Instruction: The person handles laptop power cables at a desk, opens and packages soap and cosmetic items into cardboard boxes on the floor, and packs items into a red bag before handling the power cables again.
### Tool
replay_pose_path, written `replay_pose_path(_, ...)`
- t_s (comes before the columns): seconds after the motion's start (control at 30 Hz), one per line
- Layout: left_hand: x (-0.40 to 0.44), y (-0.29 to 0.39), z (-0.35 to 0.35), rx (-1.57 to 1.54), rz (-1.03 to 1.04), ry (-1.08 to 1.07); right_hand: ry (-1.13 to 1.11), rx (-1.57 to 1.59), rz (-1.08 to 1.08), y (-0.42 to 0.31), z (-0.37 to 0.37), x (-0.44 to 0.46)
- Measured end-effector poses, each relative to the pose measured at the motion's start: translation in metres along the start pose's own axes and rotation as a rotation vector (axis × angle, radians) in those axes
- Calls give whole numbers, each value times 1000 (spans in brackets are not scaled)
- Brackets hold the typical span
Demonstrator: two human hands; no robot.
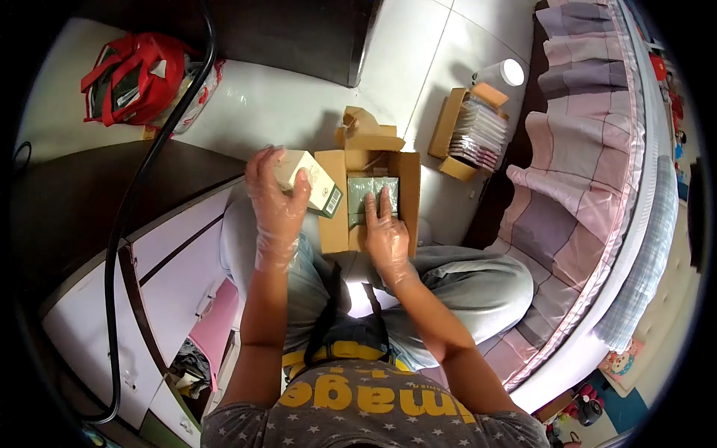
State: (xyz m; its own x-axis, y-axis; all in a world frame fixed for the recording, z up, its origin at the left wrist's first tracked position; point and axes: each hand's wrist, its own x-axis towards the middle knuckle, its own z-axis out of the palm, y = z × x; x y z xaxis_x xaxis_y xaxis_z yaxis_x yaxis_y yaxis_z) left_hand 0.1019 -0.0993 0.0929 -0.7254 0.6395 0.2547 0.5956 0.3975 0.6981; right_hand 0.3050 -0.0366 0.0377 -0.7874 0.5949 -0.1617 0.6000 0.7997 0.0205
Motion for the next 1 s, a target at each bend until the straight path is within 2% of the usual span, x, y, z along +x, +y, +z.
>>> replay_pose_path(0.27,-9,14,-3,32,1,-31,3,48,4,-4,1,-16)
replay_pose_path(0.37,-12,17,-7,-47,-22,-13,26,61,4,-3,2,-16)
replay_pose_path(0.47,-14,32,-13,-76,10,78,6,77,25,-5,1,-16)
replay_pose_path(0.53,-18,49,-9,-49,124,221,-22,89,39,-6,-2,-16)
replay_pose_path(0.57,-22,56,-10,-15,88,129,-45,86,36,-6,-4,-16)
replay_pose_path(0.67,-34,62,26,-173,86,147,-43,119,40,-6,1,-18)
replay_pose_path(0.93,-51,60,77,-106,91,73,50,319,-9,8,-58,-20)
replay_pose_path(1.0,-51,64,83,-13,184,83,-116,388,127,13,-75,-17)
